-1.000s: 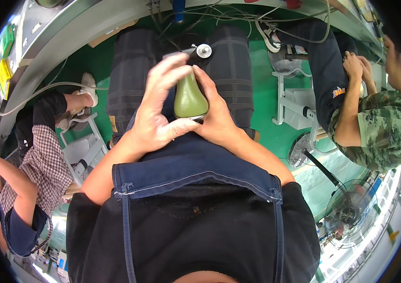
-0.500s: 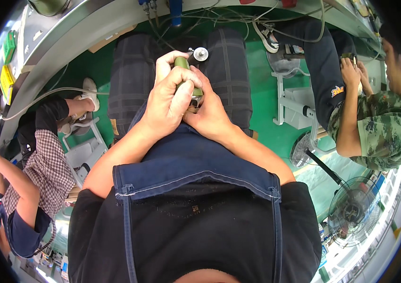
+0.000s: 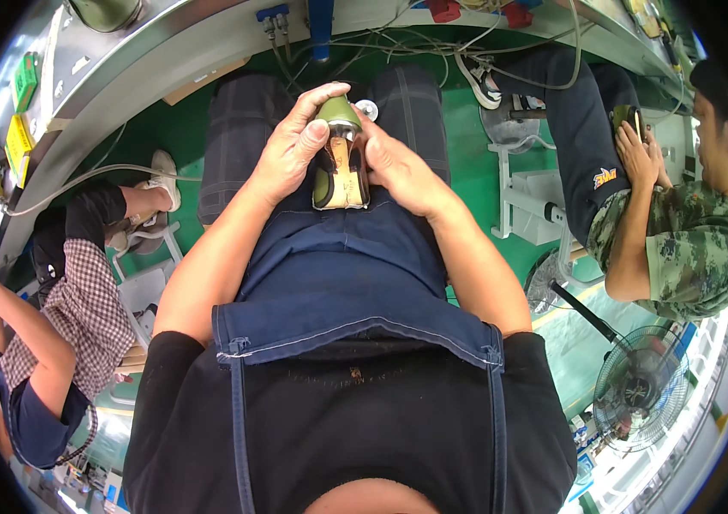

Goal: The person secures a metal band around the heel of a green sandal using a pneumatic stapler. They repeatedly pick up sandals from a conveyor belt, position the band, and fire the stapler to fasten it. The person handles the sandals one at a time, placing the finished items back onto the moving belt.

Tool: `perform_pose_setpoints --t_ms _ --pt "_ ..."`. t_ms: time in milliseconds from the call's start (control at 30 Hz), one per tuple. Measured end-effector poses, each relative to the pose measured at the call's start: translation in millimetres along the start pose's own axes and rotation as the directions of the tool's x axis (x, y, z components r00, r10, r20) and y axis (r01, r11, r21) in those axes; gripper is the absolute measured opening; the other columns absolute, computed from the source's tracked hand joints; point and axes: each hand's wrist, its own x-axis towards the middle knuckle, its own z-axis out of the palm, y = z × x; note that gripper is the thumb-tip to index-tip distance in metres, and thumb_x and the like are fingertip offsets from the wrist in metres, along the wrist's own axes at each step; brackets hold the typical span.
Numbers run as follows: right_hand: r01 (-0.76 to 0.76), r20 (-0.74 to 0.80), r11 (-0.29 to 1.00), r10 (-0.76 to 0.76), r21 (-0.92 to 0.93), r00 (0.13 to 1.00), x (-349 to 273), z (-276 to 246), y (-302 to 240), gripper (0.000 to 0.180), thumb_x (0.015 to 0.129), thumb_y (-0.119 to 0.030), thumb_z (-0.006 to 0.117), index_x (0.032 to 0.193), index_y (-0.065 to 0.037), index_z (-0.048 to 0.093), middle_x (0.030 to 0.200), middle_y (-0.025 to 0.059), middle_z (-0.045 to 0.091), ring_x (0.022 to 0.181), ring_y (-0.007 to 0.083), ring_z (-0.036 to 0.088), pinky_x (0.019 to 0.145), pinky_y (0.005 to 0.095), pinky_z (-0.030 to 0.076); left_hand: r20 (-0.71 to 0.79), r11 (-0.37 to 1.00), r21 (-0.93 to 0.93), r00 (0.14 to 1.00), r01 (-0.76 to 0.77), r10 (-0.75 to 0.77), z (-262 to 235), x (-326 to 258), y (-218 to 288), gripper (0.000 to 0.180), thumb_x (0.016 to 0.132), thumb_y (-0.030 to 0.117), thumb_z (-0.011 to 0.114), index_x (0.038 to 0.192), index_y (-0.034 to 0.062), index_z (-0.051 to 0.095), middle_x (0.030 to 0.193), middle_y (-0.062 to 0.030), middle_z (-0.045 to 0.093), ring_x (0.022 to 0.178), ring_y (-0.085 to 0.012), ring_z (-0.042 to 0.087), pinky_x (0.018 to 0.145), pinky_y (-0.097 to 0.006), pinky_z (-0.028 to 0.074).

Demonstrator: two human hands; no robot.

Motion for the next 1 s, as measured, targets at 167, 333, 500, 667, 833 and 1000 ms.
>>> perform_pose_setpoints --t_ms 167,333,500,667,833,1000 --pt "0.022 -0.067 0.952 -0.044 -0.306 0.997 4.5 -8.1 -14.2 0.085 0.109 -0.061 0.037 0.161 0.006 0.026 0.143 0.0338 0.056 0.138 0.0426 0.053 0.114 0.0406 0.041 0.041 0.971 0.196 0.991 -0.134 0.129 6.4 3.6 -7.5 0.069 0.106 0.055 0.051 0.152 0.0037 0.047 0.152 -0.0137 0.048 0.142 -0.0269 0.046 0.12 -0.038 0.033" --pt "-0.066 -0.149 0.889 -0.002 -0.452 0.989 -3.3 2.4 -25.9 0.061 0.11 -0.04 0.051 0.156 -0.001 0.04 0.116 0.0311 0.07 0.107 0.0497 0.069 0.092 0.0457 0.056 0.082 0.915 0.355 0.982 -0.19 0.172 12.3 1.8 -6.8 0.058 0.109 0.044 0.049 0.15 0.0032 0.046 0.151 -0.017 0.044 0.142 -0.0289 0.044 0.119 -0.039 0.033" --pt "0.191 -0.186 0.766 -0.376 -0.614 0.908 -10.6 8.2 10.1 0.056 0.103 -0.023 0.064 0.151 -0.001 0.046 0.113 0.0284 0.07 0.102 0.0471 0.07 0.085 0.0469 0.058 0.112 0.86 0.461 0.975 -0.221 0.191 11.7 -3.7 -10.9 0.069 0.104 0.044 0.06 0.157 0.0049 0.037 0.151 -0.0202 0.042 0.142 -0.0307 0.044 0.119 -0.04 0.032" --pt "0.126 -0.098 0.862 -0.199 -0.491 0.975 -32.1 10.2 1.4 0.075 0.092 -0.011 0.071 0.158 -0.002 0.037 0.122 0.0257 0.069 0.105 0.0387 0.073 0.087 0.0427 0.059 0.037 0.988 0.041 0.987 0.152 -0.154 16.1 -33.1 -11.1 0.11 0.088 0.018 0.084 0.165 0.0048 0.008 0.144 -0.0206 0.049 0.132 -0.0278 0.054 0.11 -0.041 0.047" --pt "-0.14 -0.069 0.987 0.146 0.081 0.987 -47.0 13.0 -39.4 0.095 0.089 -0.03 0.08 0.164 -0.003 0.028 0.157 0.0205 0.046 0.134 0.0269 0.057 0.097 0.0353 0.056 0.047 0.935 0.352 0.998 -0.046 0.031 18.9 -36.0 0.2 0.116 0.072 0.023 0.095 0.16 0.0015 0.023 0.143 -0.0214 0.05 0.128 -0.0325 0.059 0.102 -0.042 0.052" --pt "0.028 -0.125 0.999 -0.032 -0.037 0.992 -42.9 25.2 -128.4 0.127 0.077 -0.065 0.084 0.163 0.005 0.022 0.159 0.0219 0.041 0.148 0.0313 0.041 0.122 0.042 0.031 0.297 0.615 0.656 0.898 -0.438 0.324 21.7 -9.5 103.9 0.101 0.065 0.017 0.091 0.152 0.0115 0.041 0.135 -0.0199 0.055 0.12 -0.042 0.06 0.097 -0.049 0.053"
